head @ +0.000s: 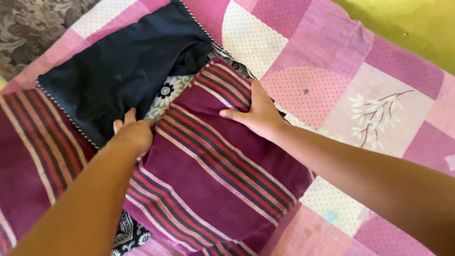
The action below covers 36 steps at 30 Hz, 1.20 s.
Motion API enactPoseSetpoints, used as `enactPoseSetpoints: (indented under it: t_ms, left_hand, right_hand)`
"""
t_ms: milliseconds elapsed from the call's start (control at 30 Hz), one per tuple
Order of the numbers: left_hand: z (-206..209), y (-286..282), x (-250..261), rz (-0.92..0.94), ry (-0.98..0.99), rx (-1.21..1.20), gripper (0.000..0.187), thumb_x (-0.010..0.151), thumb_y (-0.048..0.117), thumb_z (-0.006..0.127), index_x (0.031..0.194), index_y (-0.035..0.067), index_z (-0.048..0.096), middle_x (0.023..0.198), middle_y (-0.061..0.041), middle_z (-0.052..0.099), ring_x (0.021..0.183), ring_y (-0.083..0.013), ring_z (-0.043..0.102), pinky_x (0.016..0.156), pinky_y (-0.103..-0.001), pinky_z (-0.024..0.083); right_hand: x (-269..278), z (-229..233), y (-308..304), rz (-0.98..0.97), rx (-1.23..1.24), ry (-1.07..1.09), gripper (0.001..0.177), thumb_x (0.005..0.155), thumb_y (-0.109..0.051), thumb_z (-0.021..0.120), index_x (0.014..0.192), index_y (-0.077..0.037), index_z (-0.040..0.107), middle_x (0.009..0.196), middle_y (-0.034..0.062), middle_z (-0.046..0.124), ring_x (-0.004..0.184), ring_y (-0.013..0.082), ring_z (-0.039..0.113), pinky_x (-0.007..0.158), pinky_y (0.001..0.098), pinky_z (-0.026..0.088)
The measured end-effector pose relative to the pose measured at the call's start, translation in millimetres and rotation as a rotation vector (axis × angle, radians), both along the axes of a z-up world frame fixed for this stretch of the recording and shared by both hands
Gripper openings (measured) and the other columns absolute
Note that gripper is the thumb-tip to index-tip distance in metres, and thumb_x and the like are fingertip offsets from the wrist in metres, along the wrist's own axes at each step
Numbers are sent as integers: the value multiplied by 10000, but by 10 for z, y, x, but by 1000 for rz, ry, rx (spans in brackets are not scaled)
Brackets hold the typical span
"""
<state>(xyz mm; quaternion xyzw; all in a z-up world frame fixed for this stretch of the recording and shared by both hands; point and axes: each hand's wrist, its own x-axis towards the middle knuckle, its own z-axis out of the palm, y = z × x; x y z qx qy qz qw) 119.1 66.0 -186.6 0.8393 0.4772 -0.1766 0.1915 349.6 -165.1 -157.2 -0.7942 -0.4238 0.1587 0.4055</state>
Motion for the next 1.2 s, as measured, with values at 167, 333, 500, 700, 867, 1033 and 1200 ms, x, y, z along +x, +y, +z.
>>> enactPoseSetpoints:
  t_ms: [167, 333, 500, 700, 867, 1033, 1200]
  left_hand:
    - [218, -377, -94, -6, -177, 423, 300, 937, 150, 627, 1231, 176, 682, 1641, -88, 357, 1488, -368, 356, 1052, -578, 467]
    - [414, -307, 21, 234, -276, 285, 942, 740, 120, 779, 1530, 270, 288, 1557, -237, 272, 1266, -466, 474, 935, -545, 503]
    - [537, 52, 94, 231, -116, 124, 1142, 886, 248, 735, 1734, 174, -28, 1269, -316, 629, 1137, -488, 642, 1015, -540, 488]
    - [189, 566, 194, -131, -530, 505, 402, 965, 344, 663, 1141, -17, 670, 1151, -372, 607, 1063, -533, 608, 924, -532, 504]
    - [449, 400, 308, 204, -868, 155, 315, 1000, 278, 642, 1147, 1, 615, 1048, -214, 689, 990, -358, 656, 860, -447, 495]
    - [844, 265, 365, 316, -1012, -185, 353, 907, 254, 751, 1160, 17, 688, 1012, -118, 711, 852, -191, 624, 745, -367, 497]
    - [989, 262, 327, -164, -1029, -184, 459, 829, 225, 805, 1228, 18, 714, 1087, -59, 780, 980, -161, 721, 880, -317, 538]
  right_hand:
    - [80, -251, 138, 7, 10, -83, 1113, 749, -558, 868, 1510, 61, 343, 1437, 299, 501, 1335, 387, 503, 1114, 452, 377]
    - [66, -169, 193, -47, -136, -35, 1112, 697, -621, 860, 1449, 58, 402, 1380, 281, 570, 1287, 370, 571, 1103, 432, 420]
    - [21, 219, 305, -69, -353, -41, 1022, 677, -644, 845, 1353, 38, 495, 1268, 251, 669, 1196, 361, 660, 1058, 425, 491]
    - [-67, 460, 412, 52, -167, 5, 1060, 653, -582, 853, 1435, -6, 429, 1285, 213, 666, 1184, 348, 662, 1044, 406, 482]
    - [-59, 379, 578, 197, -100, -117, 996, 771, -518, 841, 1524, -56, 381, 1429, 252, 565, 1330, 380, 556, 1128, 446, 409]
    - [-120, 429, 595, 293, -160, -105, 949, 820, -437, 800, 1599, -258, 287, 1480, 211, 495, 1332, 380, 525, 1101, 451, 416]
    - [-153, 497, 784, 373, -258, -91, 942, 810, -386, 781, 1604, -335, 276, 1359, 162, 563, 1240, 345, 589, 1053, 431, 467]
